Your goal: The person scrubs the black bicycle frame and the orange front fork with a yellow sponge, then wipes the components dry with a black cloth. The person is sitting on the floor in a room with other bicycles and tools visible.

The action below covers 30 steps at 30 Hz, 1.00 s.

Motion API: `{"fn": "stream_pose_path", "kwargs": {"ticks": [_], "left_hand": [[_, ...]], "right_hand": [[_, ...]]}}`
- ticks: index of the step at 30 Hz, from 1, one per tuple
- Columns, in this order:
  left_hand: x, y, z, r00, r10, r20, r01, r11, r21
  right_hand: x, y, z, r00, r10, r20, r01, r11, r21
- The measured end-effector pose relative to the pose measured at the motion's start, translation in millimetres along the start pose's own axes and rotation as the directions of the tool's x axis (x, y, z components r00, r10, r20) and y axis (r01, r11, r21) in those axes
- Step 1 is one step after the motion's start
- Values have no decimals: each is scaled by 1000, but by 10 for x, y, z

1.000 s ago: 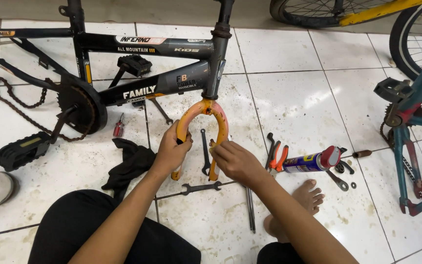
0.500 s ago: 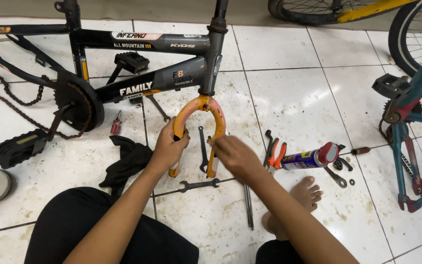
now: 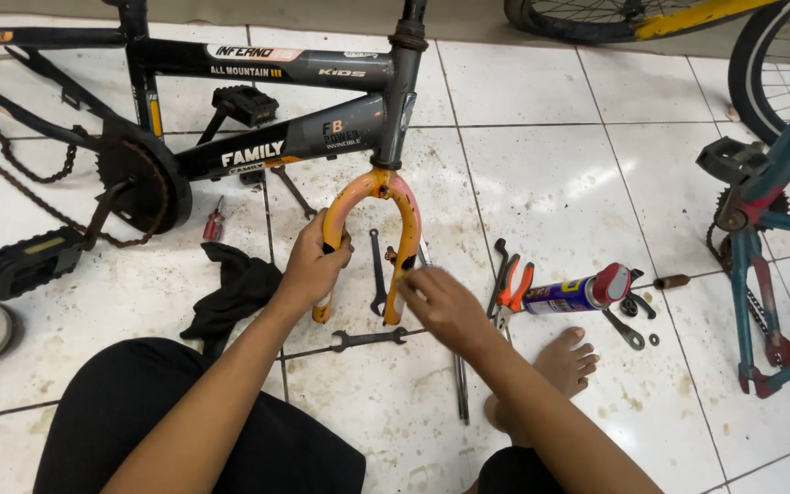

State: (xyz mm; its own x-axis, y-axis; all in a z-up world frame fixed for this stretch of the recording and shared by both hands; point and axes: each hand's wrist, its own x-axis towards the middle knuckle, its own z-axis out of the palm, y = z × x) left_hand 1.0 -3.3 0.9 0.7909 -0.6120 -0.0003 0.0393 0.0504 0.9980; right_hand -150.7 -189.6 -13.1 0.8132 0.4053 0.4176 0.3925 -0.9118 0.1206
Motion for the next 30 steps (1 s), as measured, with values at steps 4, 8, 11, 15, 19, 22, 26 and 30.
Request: {"fn": "stream_pose_path", "kwargs": {"ticks": [4, 8, 11, 15, 19, 22, 26, 30], "left_hand": [[4, 11, 2, 1000, 5, -5, -5, 1000, -2], [-23, 18, 13, 1000, -2, -3, 2, 1000, -12], [1, 14, 1, 1000, -5, -4, 4, 1000, -6], [-7, 23, 19, 1000, -12, -10, 11, 1000, -12], [-9, 23, 37, 1000, -19, -7, 19, 1000, -24], [4, -33, 25, 999, -27, -18, 26, 999, -25], [-24, 21, 40, 999, -33, -11, 33, 999, -27], [-44, 52, 60, 999, -35, -18, 34, 999, -24]], "right_hand": [[187, 59, -223, 997, -9, -74, 10, 1000, 5], [-19, -224, -122, 990, -129, 60, 123, 988, 93], [-80, -206, -22, 978, -181, 100, 171, 980, 102], [109, -44, -119, 1000, 24, 16, -25, 999, 28], [51, -158, -41, 1000, 28, 4, -28, 999, 39], [1, -275, -29, 969, -148, 198, 123, 984, 131], [-24, -122, 74, 996, 72, 53, -77, 991, 109], [59, -19, -30, 896, 441, -47, -381, 820, 428]]}}
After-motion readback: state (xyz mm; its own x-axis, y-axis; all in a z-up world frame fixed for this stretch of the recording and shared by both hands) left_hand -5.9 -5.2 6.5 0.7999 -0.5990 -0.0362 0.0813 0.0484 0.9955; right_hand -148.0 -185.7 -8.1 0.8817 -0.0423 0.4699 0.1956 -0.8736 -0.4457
